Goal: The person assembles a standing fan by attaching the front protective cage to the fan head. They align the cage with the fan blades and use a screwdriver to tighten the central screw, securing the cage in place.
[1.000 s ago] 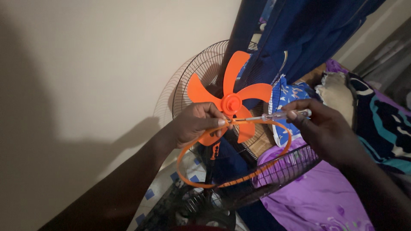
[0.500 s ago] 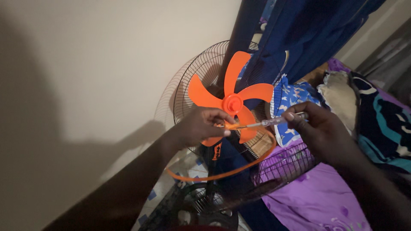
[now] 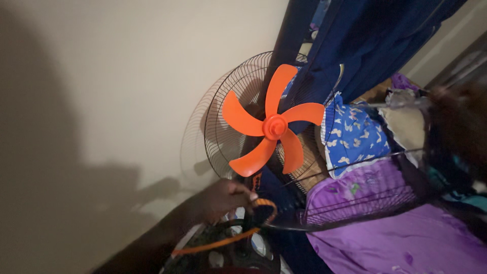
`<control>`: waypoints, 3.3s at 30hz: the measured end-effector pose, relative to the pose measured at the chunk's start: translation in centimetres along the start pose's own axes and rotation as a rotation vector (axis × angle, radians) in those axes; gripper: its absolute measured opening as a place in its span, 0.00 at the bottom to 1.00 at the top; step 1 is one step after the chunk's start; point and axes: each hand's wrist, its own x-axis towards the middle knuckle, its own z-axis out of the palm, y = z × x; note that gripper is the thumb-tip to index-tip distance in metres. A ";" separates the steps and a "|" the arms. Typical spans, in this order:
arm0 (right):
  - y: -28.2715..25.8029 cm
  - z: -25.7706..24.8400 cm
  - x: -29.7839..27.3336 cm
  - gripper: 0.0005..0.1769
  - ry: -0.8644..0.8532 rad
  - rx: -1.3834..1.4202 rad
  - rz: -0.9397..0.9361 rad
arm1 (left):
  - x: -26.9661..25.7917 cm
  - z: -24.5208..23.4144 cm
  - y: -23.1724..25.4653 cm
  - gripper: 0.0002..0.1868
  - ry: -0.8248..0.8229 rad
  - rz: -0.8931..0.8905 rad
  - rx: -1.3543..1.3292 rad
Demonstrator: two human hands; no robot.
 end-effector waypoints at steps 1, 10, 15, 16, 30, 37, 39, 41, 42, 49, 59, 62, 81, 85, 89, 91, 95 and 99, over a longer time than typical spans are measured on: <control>1.4 0.0 1.4 0.26 0.001 -0.011 -0.010 | 0.2 0.4 -0.2 0.18 -0.021 0.055 -0.039; 15.0 1.6 13.0 0.31 -0.169 -0.036 0.102 | 0.5 0.6 2.2 0.11 0.088 0.365 -0.220; 18.3 2.8 13.9 0.29 -0.140 -0.095 0.153 | 1.1 -1.1 5.5 0.12 0.200 0.411 -0.204; 19.0 2.6 13.6 0.28 -0.132 -0.101 0.164 | 1.3 -1.1 6.0 0.13 0.199 0.383 -0.281; 27.9 2.8 6.3 0.22 -0.071 -0.168 0.313 | 6.9 -3.2 9.5 0.13 0.306 0.398 -0.412; 31.2 5.1 0.2 0.20 -0.015 -0.179 0.400 | 9.6 -2.6 10.1 0.12 0.251 0.402 -0.517; 31.6 5.5 -1.3 0.19 0.015 -0.190 0.396 | 10.7 -2.4 10.3 0.12 0.210 0.428 -0.574; 31.9 5.6 -2.5 0.18 0.048 -0.202 0.367 | 12.1 -1.9 10.5 0.12 0.173 0.408 -0.650; 31.7 6.4 -3.3 0.18 0.064 -0.208 0.341 | 12.8 -1.6 10.5 0.11 0.154 0.397 -0.689; 29.5 16.5 -12.5 0.14 0.120 -0.290 0.130 | 16.6 0.6 11.0 0.13 0.109 0.379 -0.843; 28.4 22.9 -17.0 0.07 -0.137 -0.473 -0.244 | 17.3 0.8 11.3 0.21 0.013 0.365 -0.919; 31.3 23.8 -17.3 0.03 -0.029 -0.352 -0.357 | 17.0 0.5 12.0 0.23 0.018 0.377 -0.895; 23.8 27.4 -14.7 0.19 -0.311 0.521 0.650 | 13.3 -5.7 13.9 0.13 0.157 0.703 -1.041; 17.8 28.3 -10.7 0.15 -0.218 1.131 1.223 | 12.3 -7.5 12.2 0.15 0.157 0.769 -1.074; 16.3 29.6 -7.4 0.14 -0.298 1.417 1.034 | 10.5 -8.8 9.7 0.15 0.270 0.723 -1.082; 16.2 30.8 -5.8 0.13 -0.255 1.281 1.042 | 9.9 -9.8 8.5 0.17 0.338 0.669 -0.999; 17.2 32.1 -4.3 0.14 -0.275 1.280 0.939 | 8.5 -12.1 5.8 0.18 0.581 0.408 -0.630; 16.2 32.8 -2.5 0.18 -0.181 1.074 0.946 | 9.3 -14.3 3.1 0.16 0.732 0.194 -0.364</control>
